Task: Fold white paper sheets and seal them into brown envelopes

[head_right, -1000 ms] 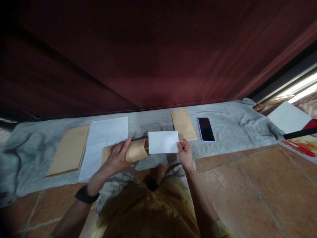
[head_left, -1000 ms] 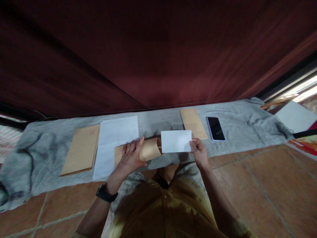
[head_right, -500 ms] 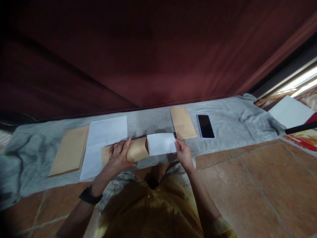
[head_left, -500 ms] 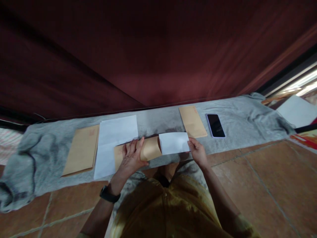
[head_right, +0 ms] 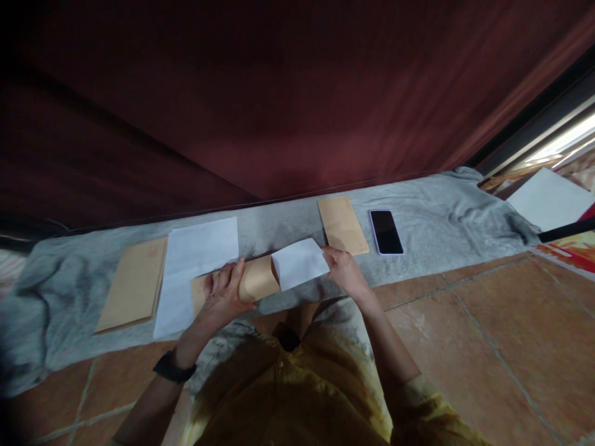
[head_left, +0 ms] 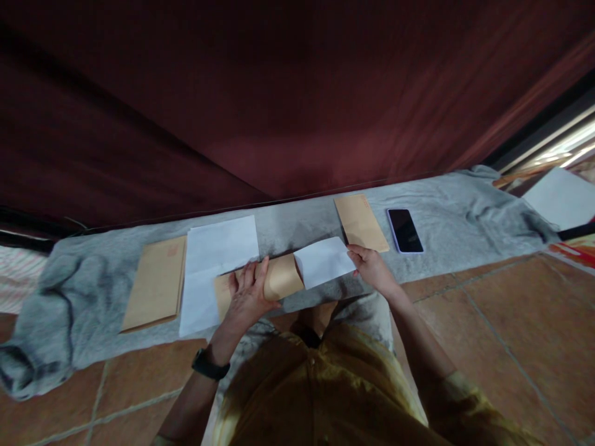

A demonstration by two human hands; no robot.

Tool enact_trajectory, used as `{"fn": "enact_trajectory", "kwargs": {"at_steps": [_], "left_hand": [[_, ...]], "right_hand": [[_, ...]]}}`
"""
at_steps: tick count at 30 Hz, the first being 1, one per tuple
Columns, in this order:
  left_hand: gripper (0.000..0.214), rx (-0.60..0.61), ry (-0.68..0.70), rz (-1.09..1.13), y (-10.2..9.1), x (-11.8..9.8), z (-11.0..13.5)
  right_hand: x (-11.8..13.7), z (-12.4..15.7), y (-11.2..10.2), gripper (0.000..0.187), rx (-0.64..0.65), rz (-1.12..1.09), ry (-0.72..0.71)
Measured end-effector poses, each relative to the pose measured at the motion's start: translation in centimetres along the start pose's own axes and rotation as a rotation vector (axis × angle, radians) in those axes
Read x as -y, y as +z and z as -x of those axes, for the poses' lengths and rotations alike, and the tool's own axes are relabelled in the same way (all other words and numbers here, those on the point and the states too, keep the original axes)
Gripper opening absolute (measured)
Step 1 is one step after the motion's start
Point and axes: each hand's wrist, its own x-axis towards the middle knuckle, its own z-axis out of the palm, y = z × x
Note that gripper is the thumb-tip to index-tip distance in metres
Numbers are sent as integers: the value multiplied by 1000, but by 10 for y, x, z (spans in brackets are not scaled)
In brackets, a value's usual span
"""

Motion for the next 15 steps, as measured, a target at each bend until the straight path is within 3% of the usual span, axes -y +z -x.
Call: {"fn": "enact_trajectory", "kwargs": {"at_steps": [3,15], "left_hand": [[121,-2,-2,-14,-1,-2,-1],[122,26,86,18,0,7,0]], "right_hand": [[5,-3,-3,26,48,-25,-37],[3,-14,3,26,20,-88,10]]}}
